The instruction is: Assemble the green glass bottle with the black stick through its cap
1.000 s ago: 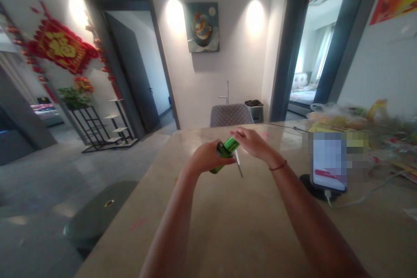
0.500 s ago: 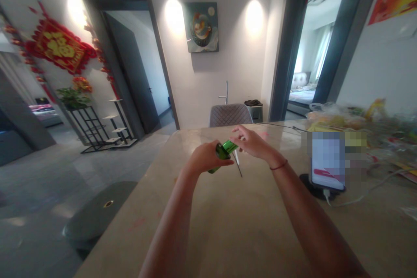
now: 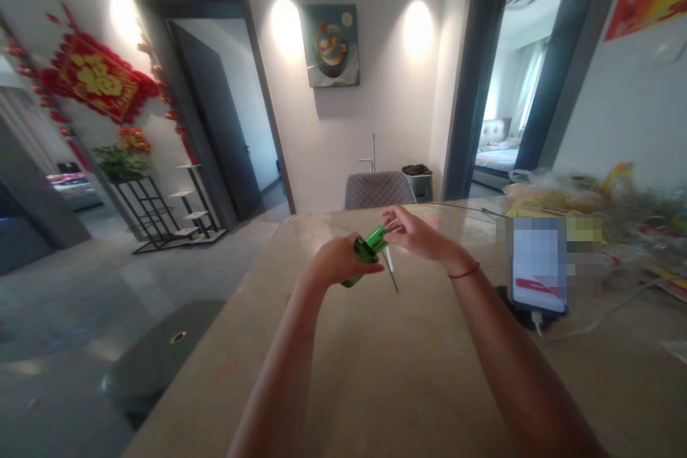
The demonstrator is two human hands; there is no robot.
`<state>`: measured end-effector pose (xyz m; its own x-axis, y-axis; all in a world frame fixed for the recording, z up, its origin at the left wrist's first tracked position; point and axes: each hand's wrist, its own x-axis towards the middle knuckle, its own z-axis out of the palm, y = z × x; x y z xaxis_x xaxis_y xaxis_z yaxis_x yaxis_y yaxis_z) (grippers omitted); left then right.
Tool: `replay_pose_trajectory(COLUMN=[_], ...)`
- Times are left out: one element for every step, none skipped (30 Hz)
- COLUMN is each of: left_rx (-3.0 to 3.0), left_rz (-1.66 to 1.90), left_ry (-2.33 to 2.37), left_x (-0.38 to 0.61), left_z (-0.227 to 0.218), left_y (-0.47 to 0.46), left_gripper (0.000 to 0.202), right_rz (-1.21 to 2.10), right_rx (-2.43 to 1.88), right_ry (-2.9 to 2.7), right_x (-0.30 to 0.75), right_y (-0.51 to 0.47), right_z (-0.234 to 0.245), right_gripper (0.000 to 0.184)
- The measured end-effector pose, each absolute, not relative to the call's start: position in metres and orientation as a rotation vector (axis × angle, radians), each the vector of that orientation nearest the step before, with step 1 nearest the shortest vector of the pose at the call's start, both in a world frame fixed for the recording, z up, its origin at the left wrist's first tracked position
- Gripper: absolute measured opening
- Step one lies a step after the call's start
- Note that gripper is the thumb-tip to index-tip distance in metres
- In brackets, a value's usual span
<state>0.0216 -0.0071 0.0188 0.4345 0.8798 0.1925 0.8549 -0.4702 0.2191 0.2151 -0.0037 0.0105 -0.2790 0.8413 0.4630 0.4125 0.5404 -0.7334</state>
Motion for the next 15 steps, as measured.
replay_pose_trajectory(left_rx=[2.584, 2.583, 2.581, 2.578, 2.574, 2.568, 2.563, 2.559, 2.555, 2.552, 2.549, 2.546, 2.541, 2.538, 2.537], left_rz=[0.438, 0.442, 0.441, 0.436, 0.430, 0.426, 0.423, 0.422, 0.424, 0.428, 0.432, 0.432, 0.428, 0.419, 0.409], left_ry=[1.559, 1.554, 1.554, 1.561, 1.572, 1.583, 1.590, 1.590, 1.585, 1.580, 1.576, 1.576, 1.581, 1.585, 1.587], left_x=[0.0212, 0.0210, 0.0209, 0.0208, 0.0208, 0.0209, 0.0210, 0.0210, 0.0211, 0.0211, 0.0210, 0.0210, 0.0211, 0.0211, 0.0212], left_z=[0.0187, 0.0185, 0.0184, 0.0183, 0.0183, 0.0182, 0.0182, 0.0181, 0.0181, 0.0182, 0.0183, 0.0184, 0.0187, 0.0189, 0.0192], left_y=[-0.0067, -0.0065, -0.0062, -0.0060, -0.0058, -0.0057, -0.0056, -0.0055, -0.0056, -0.0057, -0.0058, -0.0061, -0.0064, -0.0067, -0.0070], left_gripper=[0.061, 0.061, 0.061, 0.062, 0.062, 0.062, 0.063, 0.062, 0.061, 0.060, 0.060, 0.059, 0.059, 0.060, 0.060], right_rz=[0.602, 0.590, 0.581, 0.580, 0.585, 0.597, 0.613, 0.626, 0.629, 0.622, 0.604, 0.580, 0.556, 0.538, 0.532], right_rx=[-1.028, -1.036, -1.044, -1.049, -1.046, -1.034, -1.017, -1.004, -1.004, -1.016, -1.038, -1.065, -1.091, -1.105, -1.103], right_ry=[-1.888, -1.889, -1.897, -1.906, -1.914, -1.917, -1.915, -1.910, -1.903, -1.899, -1.900, -1.907, -1.917, -1.932, -1.948], right_x=[0.2153, 0.2155, 0.2157, 0.2158, 0.2157, 0.2156, 0.2153, 0.2149, 0.2145, 0.2142, 0.2139, 0.2137, 0.2136, 0.2137, 0.2140], right_y=[-0.0034, -0.0031, -0.0030, -0.0033, -0.0038, -0.0047, -0.0056, -0.0065, -0.0071, -0.0076, -0.0077, -0.0077, -0.0075, -0.0074, -0.0073], right_z=[0.0103, 0.0102, 0.0101, 0.0101, 0.0103, 0.0107, 0.0113, 0.0118, 0.0124, 0.0127, 0.0130, 0.0130, 0.0130, 0.0130, 0.0129], right_gripper=[0.029, 0.027, 0.024, 0.022, 0.020, 0.020, 0.021, 0.022, 0.024, 0.023, 0.022, 0.020, 0.019, 0.018, 0.019])
